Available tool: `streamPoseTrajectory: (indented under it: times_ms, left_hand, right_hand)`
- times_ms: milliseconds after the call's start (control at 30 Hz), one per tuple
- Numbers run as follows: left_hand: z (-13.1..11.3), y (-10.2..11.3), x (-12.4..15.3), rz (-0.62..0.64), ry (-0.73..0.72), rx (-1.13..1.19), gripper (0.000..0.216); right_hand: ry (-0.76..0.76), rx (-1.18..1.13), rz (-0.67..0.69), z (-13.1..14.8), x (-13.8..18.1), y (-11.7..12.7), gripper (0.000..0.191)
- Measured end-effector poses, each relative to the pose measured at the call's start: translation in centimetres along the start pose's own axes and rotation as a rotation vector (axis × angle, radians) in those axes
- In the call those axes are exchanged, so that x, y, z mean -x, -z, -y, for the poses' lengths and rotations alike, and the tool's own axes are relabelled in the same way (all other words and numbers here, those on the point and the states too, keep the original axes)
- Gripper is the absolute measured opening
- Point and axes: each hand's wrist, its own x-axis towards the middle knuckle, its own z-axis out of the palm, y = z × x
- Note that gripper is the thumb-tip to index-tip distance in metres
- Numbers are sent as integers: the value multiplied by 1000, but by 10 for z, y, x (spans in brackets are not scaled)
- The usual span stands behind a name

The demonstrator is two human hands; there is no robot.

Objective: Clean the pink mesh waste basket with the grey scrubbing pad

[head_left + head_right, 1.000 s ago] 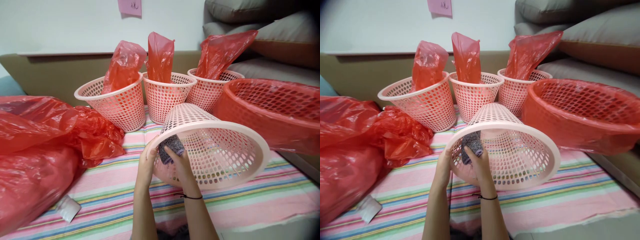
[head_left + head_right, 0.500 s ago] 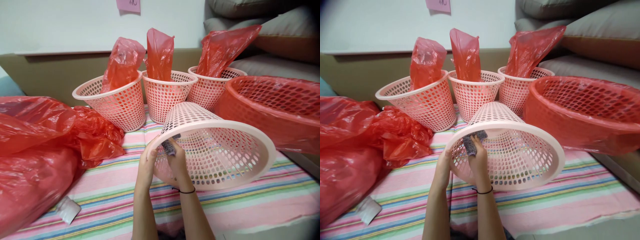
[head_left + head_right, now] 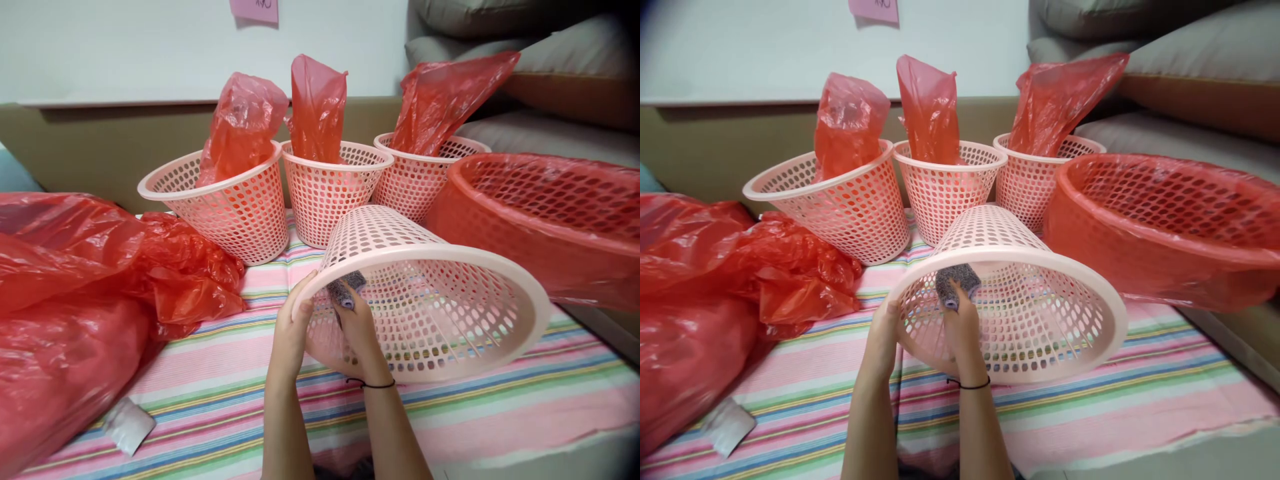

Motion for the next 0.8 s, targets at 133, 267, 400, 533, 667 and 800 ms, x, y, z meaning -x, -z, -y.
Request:
streamPoseTrajectory:
  times_ms: [133,267,400,533,667,800]
  left_hand:
    - [4,3,-1,49,-25,-9,60]
    - [7,4,-2,47,-21,6,62]
    - [6,4,-2,29,-7,8,63]
    - [3,5,-1,36,2,1,63]
    - [5,7,-2,28,19,14,67]
    - [4,7,-1,30,28,13,67]
  right_hand:
    - [-43,-149,-54,8,4,-3,52]
    - [-53,-226,-83,14,7,-2,53]
    - [-68,-232,-50,16,8,1,54]
    - [-56,-207,-19,13,7,2,54]
    - [-15,-157,6,14,6,1,52]
    - [50,-87,61,20,5,-1,48]
